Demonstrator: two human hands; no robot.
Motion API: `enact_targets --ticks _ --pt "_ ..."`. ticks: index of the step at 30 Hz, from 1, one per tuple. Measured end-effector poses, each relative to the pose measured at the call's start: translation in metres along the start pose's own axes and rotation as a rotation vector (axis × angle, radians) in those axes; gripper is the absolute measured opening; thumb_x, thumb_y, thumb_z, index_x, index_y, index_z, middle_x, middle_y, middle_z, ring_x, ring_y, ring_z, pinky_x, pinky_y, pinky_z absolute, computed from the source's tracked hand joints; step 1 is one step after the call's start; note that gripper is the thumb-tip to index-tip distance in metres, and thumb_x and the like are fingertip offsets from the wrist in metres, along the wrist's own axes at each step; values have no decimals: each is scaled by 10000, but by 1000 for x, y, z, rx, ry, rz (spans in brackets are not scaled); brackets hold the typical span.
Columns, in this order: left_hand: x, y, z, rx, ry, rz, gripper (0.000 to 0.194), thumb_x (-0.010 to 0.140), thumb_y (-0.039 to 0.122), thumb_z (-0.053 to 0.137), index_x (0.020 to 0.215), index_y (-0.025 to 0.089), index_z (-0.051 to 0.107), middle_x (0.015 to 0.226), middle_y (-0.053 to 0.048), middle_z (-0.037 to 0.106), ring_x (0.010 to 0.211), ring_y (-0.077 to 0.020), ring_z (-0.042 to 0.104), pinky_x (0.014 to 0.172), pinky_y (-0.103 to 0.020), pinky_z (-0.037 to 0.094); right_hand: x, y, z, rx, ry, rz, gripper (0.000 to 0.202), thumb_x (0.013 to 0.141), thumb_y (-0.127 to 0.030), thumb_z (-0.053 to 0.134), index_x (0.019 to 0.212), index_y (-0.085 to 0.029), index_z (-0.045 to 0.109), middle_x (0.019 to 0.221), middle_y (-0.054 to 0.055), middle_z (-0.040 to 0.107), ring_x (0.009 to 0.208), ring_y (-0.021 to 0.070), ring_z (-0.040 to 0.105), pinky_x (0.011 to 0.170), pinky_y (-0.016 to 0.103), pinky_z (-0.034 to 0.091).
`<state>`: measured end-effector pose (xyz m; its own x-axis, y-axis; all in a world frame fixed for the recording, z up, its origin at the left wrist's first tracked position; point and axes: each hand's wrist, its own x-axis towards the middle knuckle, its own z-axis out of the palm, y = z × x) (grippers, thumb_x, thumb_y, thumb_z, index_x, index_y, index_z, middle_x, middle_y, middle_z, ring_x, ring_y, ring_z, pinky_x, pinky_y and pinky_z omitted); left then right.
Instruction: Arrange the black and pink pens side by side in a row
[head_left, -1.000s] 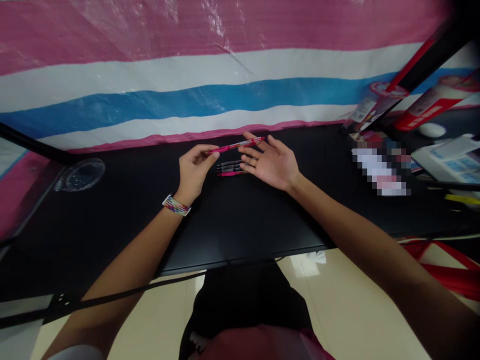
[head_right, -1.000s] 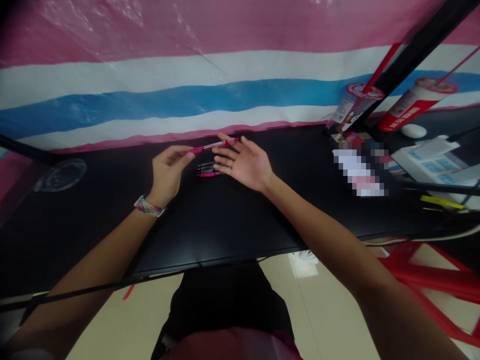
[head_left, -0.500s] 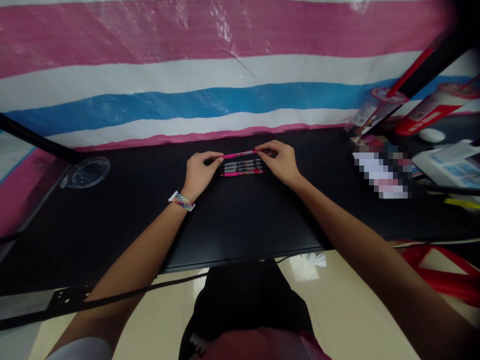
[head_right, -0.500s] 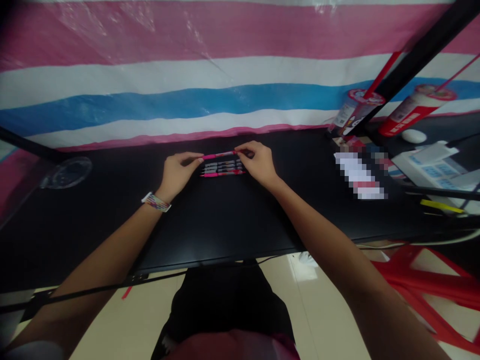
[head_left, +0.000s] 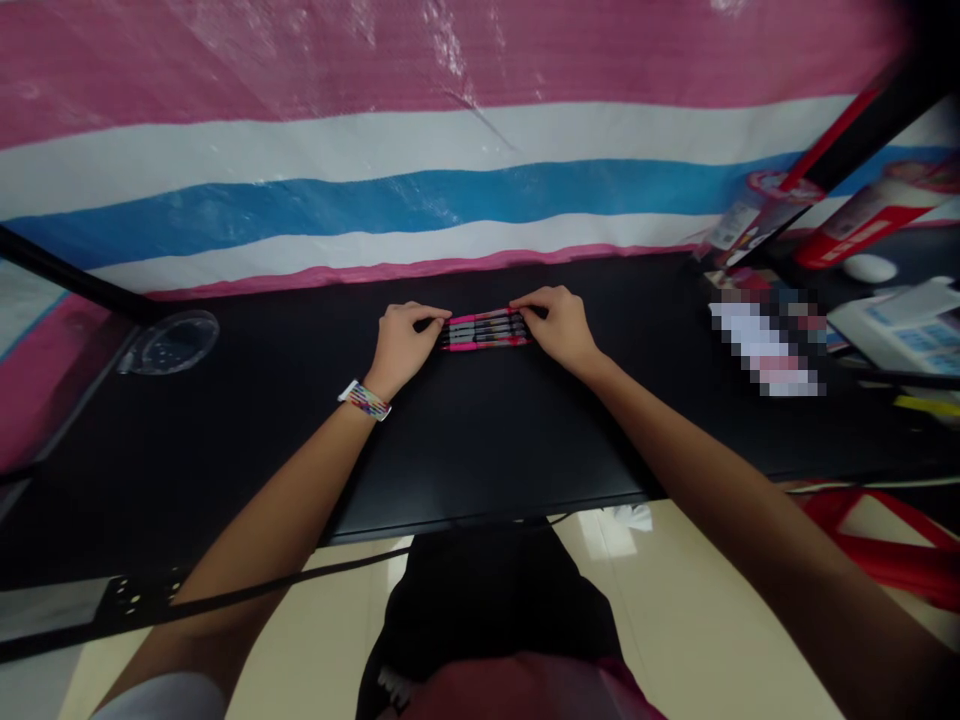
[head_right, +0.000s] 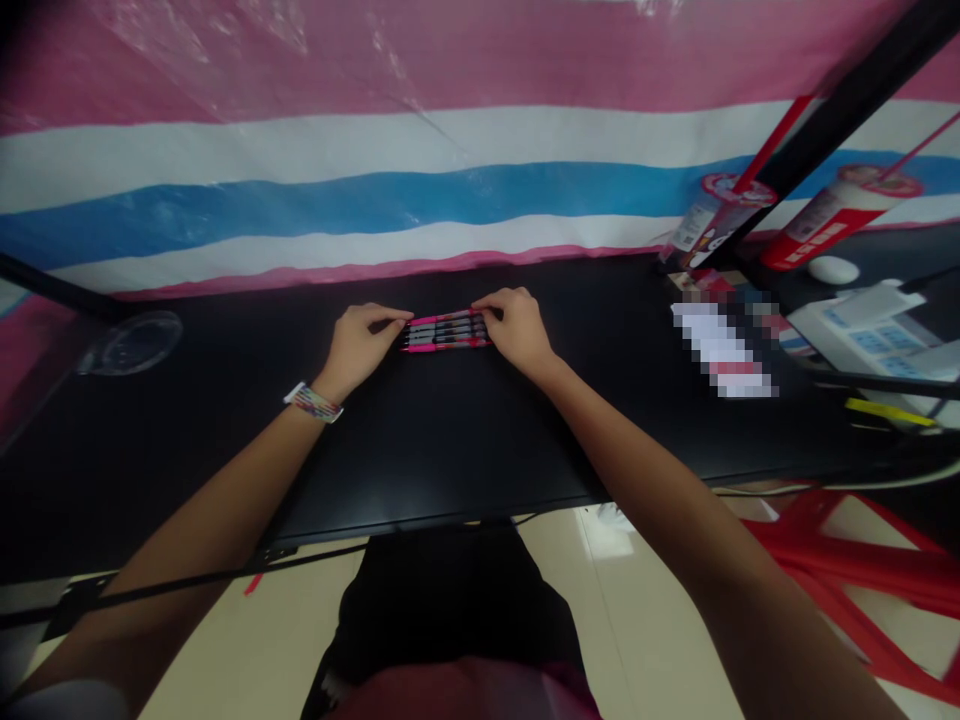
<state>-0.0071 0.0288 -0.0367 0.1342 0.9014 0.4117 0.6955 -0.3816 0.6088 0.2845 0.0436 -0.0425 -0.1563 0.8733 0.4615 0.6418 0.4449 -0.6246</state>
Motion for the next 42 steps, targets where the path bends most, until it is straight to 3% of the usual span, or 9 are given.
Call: enact_targets --ticks 17,26,30,36,42 --pt "-1 8 -3 13 -20 -15 264 1005 188 678 1087 294 905 1059 -44 868 1018 -283 752 1064 -512 550 -2 -4 -1 -70 -24 14 361 913 -67 573 965 -236 888 1046 85 855 1010 319 712 1058 528 484" --pt "-2 13 -5 28 -42 -47 284 1011 159 668 1118 282 901 1089 -51 867 1050 -276 753 1086 -500 550 -4 -6 -3 -95 -20 21 373 916 -95 551 1035 -203 888 1044 124 828 1009 336 674 991 507 513" --pt "-3 12 -4 24 -29 -38 267 1022 174 679 1144 285 889 1138 -45 872 1064 -273 750 1101 -498 545 -9 -17 -4 -51 -19 -68 307 942 -152 581 1019 -208 873 1031 119 800 1032 335 667 991 511 529" --pt "-5 9 -2 4 14 -11 261 1007 182 675 1148 284 869 1183 -55 866 1125 -303 743 1094 -518 545 -17 -40 -8 -31 -205 -313 182 978 -240 670 910 -245 839 1021 117 719 1049 337 601 969 519 531" --pt "-5 7 -2 0 23 6 234 1007 191 662 1117 278 849 1168 -60 852 1117 -299 739 1088 -511 541 -18 -45 -12 -69 -279 -395 110 973 -299 743 951 -253 840 1050 111 732 1036 334 598 986 530 495"
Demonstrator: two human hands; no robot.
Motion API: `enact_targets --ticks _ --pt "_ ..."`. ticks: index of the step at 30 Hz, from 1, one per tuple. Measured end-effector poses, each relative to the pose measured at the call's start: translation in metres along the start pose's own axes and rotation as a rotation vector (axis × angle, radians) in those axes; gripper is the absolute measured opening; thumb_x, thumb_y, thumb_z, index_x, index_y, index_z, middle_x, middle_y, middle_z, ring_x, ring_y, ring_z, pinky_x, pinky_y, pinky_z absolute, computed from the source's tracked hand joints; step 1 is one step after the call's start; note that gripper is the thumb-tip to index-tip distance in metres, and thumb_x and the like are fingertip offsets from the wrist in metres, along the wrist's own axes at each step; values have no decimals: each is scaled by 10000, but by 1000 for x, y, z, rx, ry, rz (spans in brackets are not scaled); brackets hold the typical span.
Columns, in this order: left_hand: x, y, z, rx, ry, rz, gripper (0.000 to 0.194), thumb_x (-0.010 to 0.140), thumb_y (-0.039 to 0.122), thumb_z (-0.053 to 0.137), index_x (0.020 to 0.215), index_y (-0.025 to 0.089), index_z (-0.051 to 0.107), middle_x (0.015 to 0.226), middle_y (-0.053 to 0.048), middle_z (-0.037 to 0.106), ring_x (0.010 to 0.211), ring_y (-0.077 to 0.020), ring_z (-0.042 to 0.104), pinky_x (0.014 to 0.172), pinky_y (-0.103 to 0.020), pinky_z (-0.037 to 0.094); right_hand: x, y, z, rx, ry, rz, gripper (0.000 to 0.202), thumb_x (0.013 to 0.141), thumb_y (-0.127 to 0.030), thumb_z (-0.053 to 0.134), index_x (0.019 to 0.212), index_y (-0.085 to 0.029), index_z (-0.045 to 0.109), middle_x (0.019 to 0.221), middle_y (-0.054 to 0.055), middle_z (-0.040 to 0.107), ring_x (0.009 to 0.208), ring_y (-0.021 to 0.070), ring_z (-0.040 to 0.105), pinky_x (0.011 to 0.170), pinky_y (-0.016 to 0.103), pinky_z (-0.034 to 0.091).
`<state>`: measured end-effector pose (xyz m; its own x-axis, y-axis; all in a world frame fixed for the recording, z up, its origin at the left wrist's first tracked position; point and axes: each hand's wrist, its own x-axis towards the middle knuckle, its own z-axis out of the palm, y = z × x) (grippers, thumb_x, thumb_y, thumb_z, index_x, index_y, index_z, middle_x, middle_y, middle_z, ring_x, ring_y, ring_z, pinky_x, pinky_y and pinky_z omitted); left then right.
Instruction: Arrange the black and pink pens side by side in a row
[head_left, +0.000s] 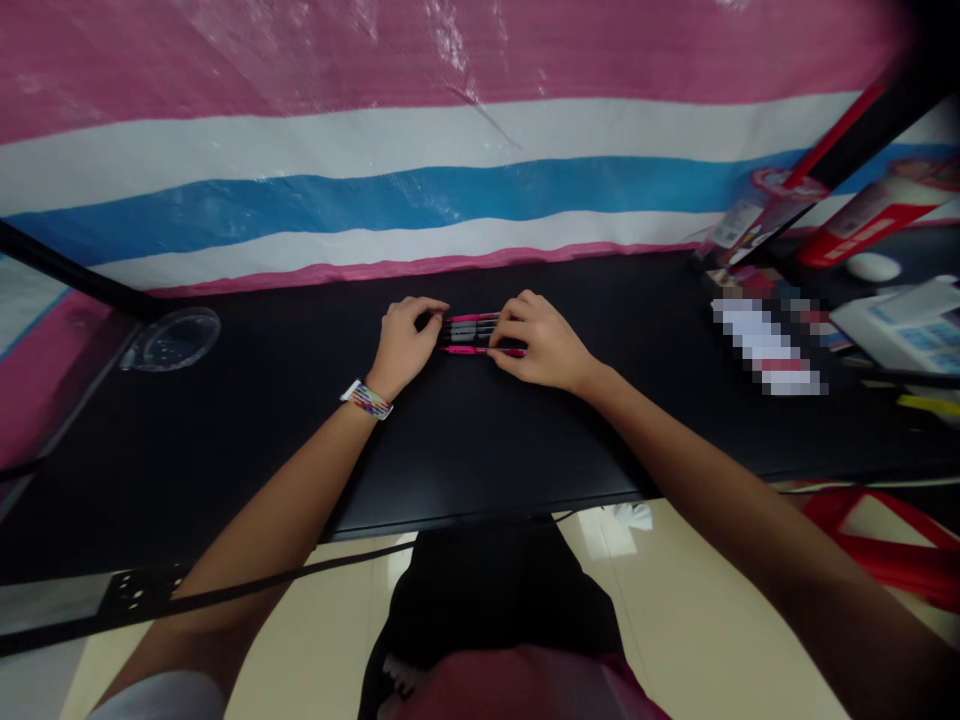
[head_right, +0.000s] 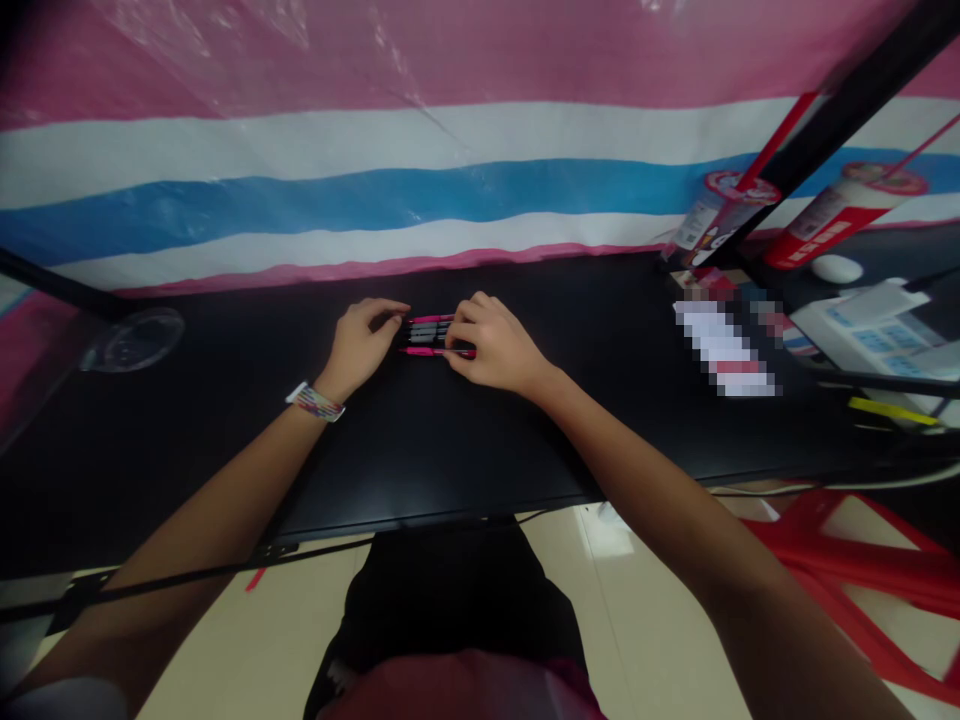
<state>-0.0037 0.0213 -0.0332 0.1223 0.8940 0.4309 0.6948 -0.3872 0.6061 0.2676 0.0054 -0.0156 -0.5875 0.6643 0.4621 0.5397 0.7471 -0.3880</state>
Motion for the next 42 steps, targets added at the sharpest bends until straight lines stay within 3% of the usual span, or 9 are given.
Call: enact_targets --ticks 5,9,13,20,23,28,33,37,42 --pt "-1 8 -4 -36 28 23 198 1030 222 651 1106 262 830 1157 -61 839 1121 -293 736 1095 -496 533 -1 2 1 49 -54 -80 89 958 -229 753 979 -253 837 994 78 795 1004 319 607 952 495 498" --pt "-5 25 -10 -47 17 140 201 1091 356 657 1115 285 844 1143 -45 845 1138 -294 724 1104 -501 506 0 4 1 182 39 -71 119 989 -231 718 1001 -247 836 992 73 783 978 286 654 948 456 537" --pt "-9 38 -12 -26 -43 245 150 1047 415 760 1098 316 860 1073 -21 862 1101 -295 722 1090 -507 509 2 7 -4 319 153 127 145 1006 -354 746 1066 -275 851 1059 69 779 986 267 703 920 427 574" --pt "-10 42 -12 -96 32 232 158 1077 383 711 1069 283 832 1064 -35 855 1039 -268 721 1017 -461 565 4 16 -7 857 199 429 286 885 -522 897 1030 -277 876 878 29 782 736 194 638 719 380 560" --pt "-10 40 -13 -86 17 211 222 1107 421 657 1037 272 806 1027 -47 830 1014 -264 703 989 -453 565 6 14 -6 931 235 458 318 791 -521 974 957 -266 879 880 36 798 703 183 635 709 393 572" --pt "-10 35 -10 -130 1 168 551 1174 507 509 719 251 686 724 -33 675 819 -225 660 901 -427 566 8 8 -7 899 281 447 310 748 -488 1005 931 -261 900 937 52 832 706 185 655 731 414 598" --pt "-8 33 -9 -291 39 114 198 1050 444 761 1095 257 807 1010 -39 808 937 -219 733 956 -401 607 7 15 -4 905 324 461 267 789 -461 977 974 -286 897 841 17 797 672 180 645 699 402 586" --pt "-5 29 -7 -321 29 47 282 1100 435 674 925 239 776 874 -33 787 874 -209 747 931 -390 608 7 23 -2 890 338 497 273 786 -467 958 973 -286 876 797 7 758 667 184 641 711 412 600" --pt "-1 22 -5 -397 84 39 205 1003 395 817 1147 258 767 944 -24 784 886 -195 752 871 -356 618 6 27 0 914 352 522 280 810 -472 936 1014 -293 869 872 24 775 746 207 694 813 461 634"
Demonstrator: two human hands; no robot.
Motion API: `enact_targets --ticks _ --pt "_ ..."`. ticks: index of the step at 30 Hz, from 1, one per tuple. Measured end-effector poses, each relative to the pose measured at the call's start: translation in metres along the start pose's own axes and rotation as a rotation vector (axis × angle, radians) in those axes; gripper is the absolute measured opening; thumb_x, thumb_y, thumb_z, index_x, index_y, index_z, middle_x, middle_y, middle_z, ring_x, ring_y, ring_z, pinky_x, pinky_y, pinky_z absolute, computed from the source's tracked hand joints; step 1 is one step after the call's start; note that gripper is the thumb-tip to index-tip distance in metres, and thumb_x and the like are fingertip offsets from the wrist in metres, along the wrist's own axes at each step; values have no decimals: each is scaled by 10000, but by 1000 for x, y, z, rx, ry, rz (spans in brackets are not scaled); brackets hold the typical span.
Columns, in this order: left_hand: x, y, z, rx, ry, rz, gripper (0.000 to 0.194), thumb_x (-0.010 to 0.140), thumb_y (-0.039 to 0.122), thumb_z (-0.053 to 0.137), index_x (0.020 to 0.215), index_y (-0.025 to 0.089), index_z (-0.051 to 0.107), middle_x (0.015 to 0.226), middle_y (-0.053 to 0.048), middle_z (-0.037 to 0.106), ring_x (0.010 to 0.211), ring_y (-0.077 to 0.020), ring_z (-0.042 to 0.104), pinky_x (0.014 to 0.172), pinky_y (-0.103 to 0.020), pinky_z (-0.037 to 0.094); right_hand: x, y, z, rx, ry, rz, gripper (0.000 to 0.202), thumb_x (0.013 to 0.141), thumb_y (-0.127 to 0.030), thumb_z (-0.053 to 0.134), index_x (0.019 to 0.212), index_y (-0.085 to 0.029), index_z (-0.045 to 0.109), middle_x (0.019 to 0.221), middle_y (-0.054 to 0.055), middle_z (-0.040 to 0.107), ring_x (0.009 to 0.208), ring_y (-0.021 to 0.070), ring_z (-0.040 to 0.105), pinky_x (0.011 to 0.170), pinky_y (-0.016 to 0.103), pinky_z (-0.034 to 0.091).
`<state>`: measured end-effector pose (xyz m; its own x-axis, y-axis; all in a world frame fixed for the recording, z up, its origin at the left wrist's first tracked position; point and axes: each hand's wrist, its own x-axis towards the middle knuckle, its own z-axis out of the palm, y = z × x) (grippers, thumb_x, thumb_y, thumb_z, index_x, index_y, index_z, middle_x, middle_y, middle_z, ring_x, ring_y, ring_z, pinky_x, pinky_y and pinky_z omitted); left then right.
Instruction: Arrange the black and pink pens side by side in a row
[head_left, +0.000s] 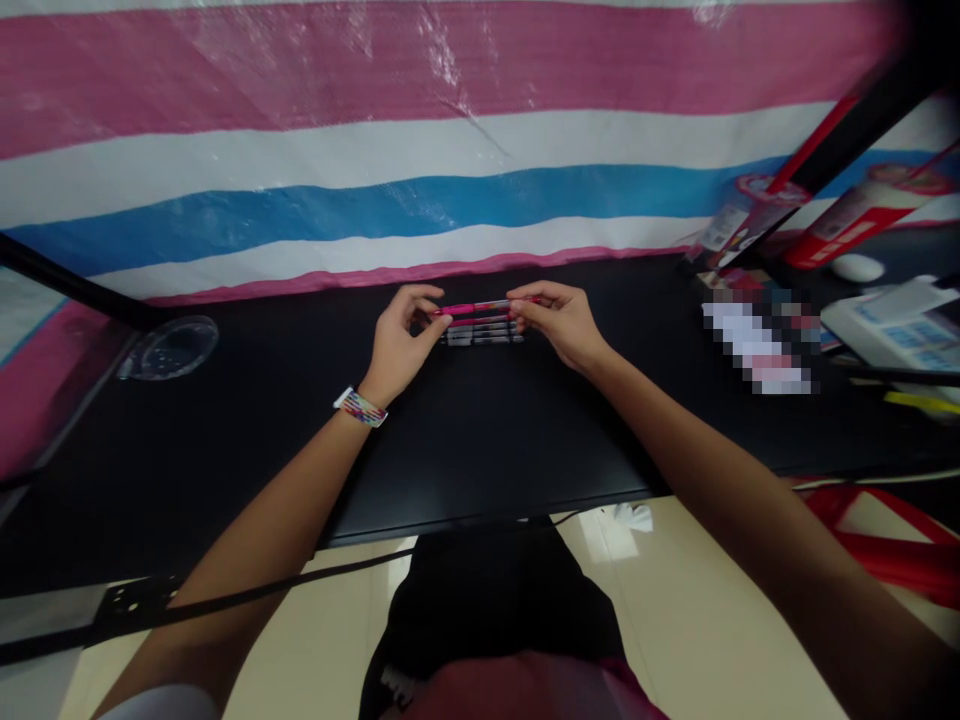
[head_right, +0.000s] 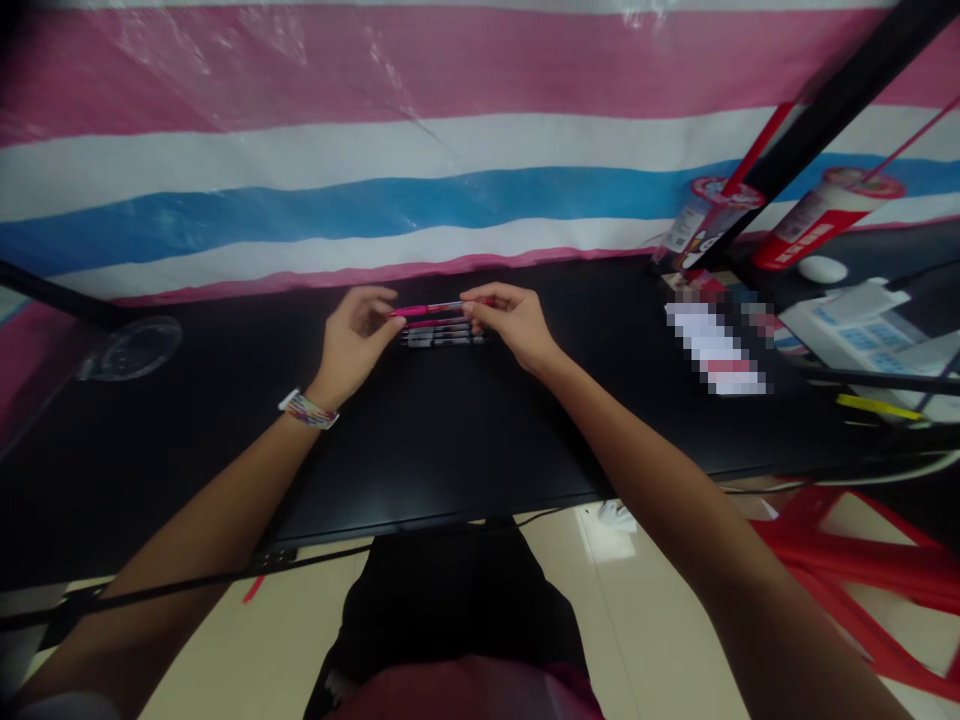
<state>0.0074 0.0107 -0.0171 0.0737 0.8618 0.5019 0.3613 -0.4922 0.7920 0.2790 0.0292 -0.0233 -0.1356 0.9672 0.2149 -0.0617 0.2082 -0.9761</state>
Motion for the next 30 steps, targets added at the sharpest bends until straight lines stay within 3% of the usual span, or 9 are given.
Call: enact_targets --ticks 3,7,11,15,17,21,24,26,30 --pt "0 0 0 34 -37 -31 264 1096 446 693 939 241 746 862 -31 777 845 -187 750 883 -364 621 0 0 0 43 4 6 280 804 -458 940 1019 -293 871 881 27 787 761 209 708 845 470 639" --pt "0 0 1 -40 0 -44 256 1004 429 818 1172 261 723 925 -23 787 900 -194 768 880 -353 627 -1 -2 1 90 -2 43 314 754 -417 966 1021 -278 876 888 26 808 751 199 707 855 461 643" --pt "0 -1 0 8 -38 -64 223 1090 426 688 961 244 704 858 -31 768 855 -187 754 887 -369 629 -1 -2 1 74 2 55 325 762 -398 956 1051 -274 870 915 31 820 774 206 721 877 470 656" --pt "1 -1 -1 -34 -18 -92 186 1011 398 800 1085 258 704 903 -25 773 885 -192 763 849 -352 629 0 1 -1 72 -6 45 286 803 -346 938 1071 -266 873 933 35 818 779 199 723 880 464 659" --pt "1 -1 -1 -50 -12 -80 206 1011 428 810 1000 245 715 901 -32 777 867 -185 753 845 -346 621 0 3 -1 79 -7 40 279 813 -343 938 1073 -264 877 934 35 819 779 195 722 875 454 659" --pt "2 -2 -3 -22 -16 -90 531 1110 574 656 709 227 674 594 10 587 576 -132 558 639 -311 492 1 4 0 73 -13 19 302 793 -369 949 1063 -254 880 907 30 817 758 189 718 849 438 655" --pt "3 -5 -4 -38 28 -122 640 1104 657 630 632 224 633 535 22 476 512 -125 438 559 -317 386 2 3 0 54 8 -32 299 781 -365 944 1047 -245 877 882 20 804 748 187 716 834 429 651" --pt "5 -8 -4 -75 65 -112 598 1069 653 693 653 225 647 584 10 534 566 -134 495 601 -309 433 3 3 -1 42 41 -60 275 783 -342 922 1036 -247 874 885 18 804 758 192 723 835 431 651" --pt "6 -14 -4 -160 104 -96 260 952 477 873 901 239 782 877 -29 768 838 -177 707 838 -323 584 5 2 -4 12 136 -108 211 787 -294 853 993 -251 856 869 21 792 807 218 740 849 451 663"
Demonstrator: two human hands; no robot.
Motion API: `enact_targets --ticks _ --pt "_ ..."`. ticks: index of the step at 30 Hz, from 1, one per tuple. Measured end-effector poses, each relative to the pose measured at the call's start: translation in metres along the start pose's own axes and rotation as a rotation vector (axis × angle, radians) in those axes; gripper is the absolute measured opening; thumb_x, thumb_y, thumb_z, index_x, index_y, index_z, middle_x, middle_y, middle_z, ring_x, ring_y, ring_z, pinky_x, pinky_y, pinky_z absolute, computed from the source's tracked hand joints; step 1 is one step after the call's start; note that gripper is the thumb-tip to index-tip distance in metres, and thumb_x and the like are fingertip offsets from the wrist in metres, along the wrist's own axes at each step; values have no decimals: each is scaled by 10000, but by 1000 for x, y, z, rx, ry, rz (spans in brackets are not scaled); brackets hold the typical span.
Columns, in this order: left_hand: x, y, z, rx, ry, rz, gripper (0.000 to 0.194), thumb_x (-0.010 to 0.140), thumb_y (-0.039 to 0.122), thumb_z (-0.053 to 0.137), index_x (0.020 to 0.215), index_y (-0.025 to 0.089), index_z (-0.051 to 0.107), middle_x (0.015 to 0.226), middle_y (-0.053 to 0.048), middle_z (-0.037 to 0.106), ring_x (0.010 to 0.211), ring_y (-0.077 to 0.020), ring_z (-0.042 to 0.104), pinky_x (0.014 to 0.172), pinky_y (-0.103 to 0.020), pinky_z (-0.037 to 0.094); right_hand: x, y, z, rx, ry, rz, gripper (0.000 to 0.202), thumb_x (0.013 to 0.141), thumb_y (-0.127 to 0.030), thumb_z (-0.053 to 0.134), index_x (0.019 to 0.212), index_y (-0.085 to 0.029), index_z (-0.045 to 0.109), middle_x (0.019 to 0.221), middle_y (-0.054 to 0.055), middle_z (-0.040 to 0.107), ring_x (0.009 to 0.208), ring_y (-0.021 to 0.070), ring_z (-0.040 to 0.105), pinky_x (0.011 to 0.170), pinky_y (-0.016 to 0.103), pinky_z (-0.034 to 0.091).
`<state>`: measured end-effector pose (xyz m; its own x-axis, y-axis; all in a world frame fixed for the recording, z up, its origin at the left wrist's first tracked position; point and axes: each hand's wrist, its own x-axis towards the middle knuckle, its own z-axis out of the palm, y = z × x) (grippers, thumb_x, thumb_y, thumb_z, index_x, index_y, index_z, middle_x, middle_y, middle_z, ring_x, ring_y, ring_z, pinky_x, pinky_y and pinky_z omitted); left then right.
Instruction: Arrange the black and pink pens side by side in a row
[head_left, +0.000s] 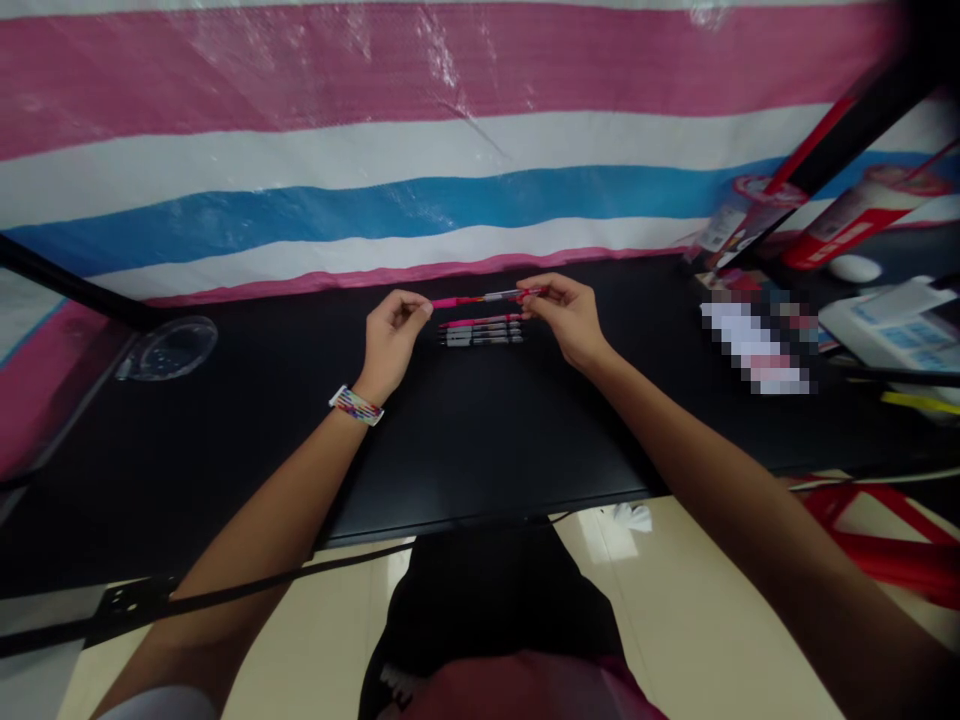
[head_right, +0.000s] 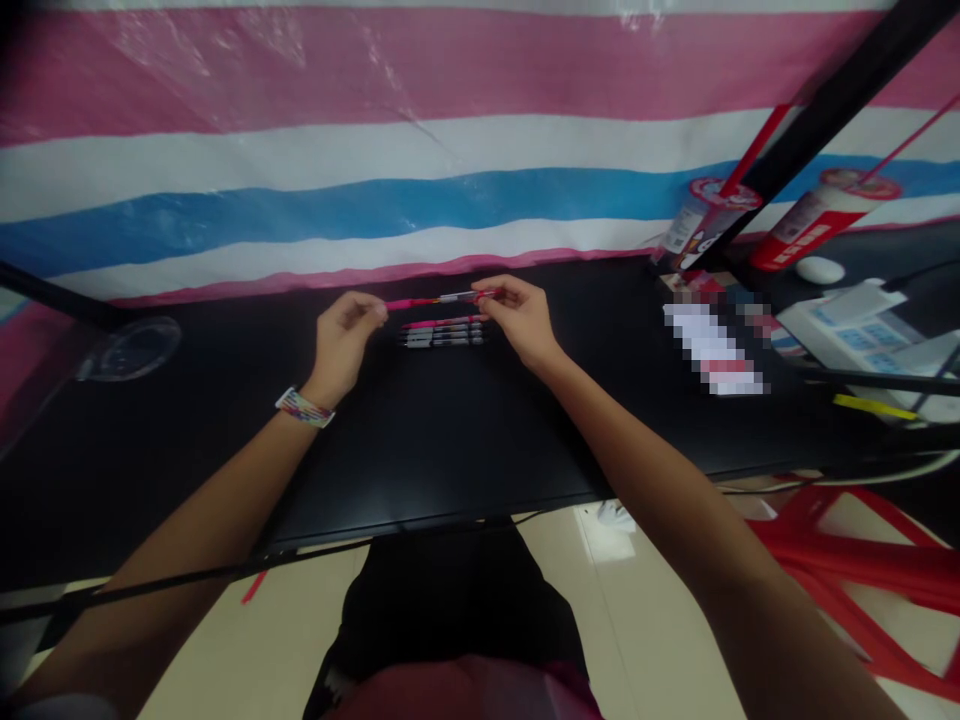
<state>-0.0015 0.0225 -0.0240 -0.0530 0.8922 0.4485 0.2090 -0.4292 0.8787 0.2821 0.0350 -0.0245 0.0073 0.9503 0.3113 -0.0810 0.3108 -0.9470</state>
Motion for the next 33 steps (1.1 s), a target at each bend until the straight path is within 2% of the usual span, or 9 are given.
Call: enact_targets --ticks 4,11,16,20,23,26,29,32,33 --pt "0 -5 -1 -24 23 -11 149 951 360 868 1035 241 838 1052 -57 842 1004 -212 788 966 -368 623 2 1 -2 -21 53 -14 189 798 -291 822 982 -247 838 879 33 783 822 227 735 847 461 669" --pt "0 -7 -1 -24 5 21 130 951 315 856 1055 237 849 1079 -61 857 1002 -207 804 959 -365 624 2 2 -4 -35 62 -10 180 819 -295 821 992 -255 846 936 49 805 844 230 740 868 462 666" --pt "-4 2 -1 150 -149 89 244 1074 402 707 915 225 763 827 -21 765 773 -166 701 772 -328 551 -4 -1 -1 -5 -117 82 255 790 -327 918 1028 -234 905 877 45 828 816 228 750 931 493 654" --pt "-7 5 -1 248 -203 128 463 1161 444 551 769 220 650 699 0 614 673 -147 598 707 -323 490 -6 -2 1 20 -124 111 273 783 -340 936 1037 -241 917 909 48 849 831 226 760 937 487 650" --pt "-6 3 1 125 -178 140 214 1049 446 768 1026 237 723 939 -29 740 880 -179 722 808 -325 562 -6 -4 1 76 -109 148 271 758 -333 948 1011 -241 917 885 44 846 808 216 754 918 470 649" --pt "-6 1 4 27 -154 101 367 1024 440 809 1324 268 684 981 -29 770 920 -194 768 863 -344 602 -6 -4 2 106 -115 172 285 749 -340 958 1014 -244 915 896 46 847 804 210 749 916 461 649" --pt "-6 1 5 18 -179 87 354 1087 443 721 1391 274 659 858 -8 755 823 -188 763 852 -361 611 -7 -3 4 77 -133 182 304 748 -359 965 1024 -244 911 904 48 841 803 214 742 916 473 651" --pt "-6 2 4 44 -155 191 563 953 420 888 1439 284 638 1169 -71 812 1091 -234 787 977 -391 611 -7 -2 4 75 -134 188 314 751 -373 963 1031 -243 907 909 49 840 803 216 735 911 478 650" --pt "-6 2 4 55 -152 195 545 946 428 896 1413 280 658 1215 -79 810 1130 -242 781 998 -397 607 -7 -2 4 82 -132 188 313 750 -370 962 1031 -244 907 912 49 841 810 216 736 909 474 648"
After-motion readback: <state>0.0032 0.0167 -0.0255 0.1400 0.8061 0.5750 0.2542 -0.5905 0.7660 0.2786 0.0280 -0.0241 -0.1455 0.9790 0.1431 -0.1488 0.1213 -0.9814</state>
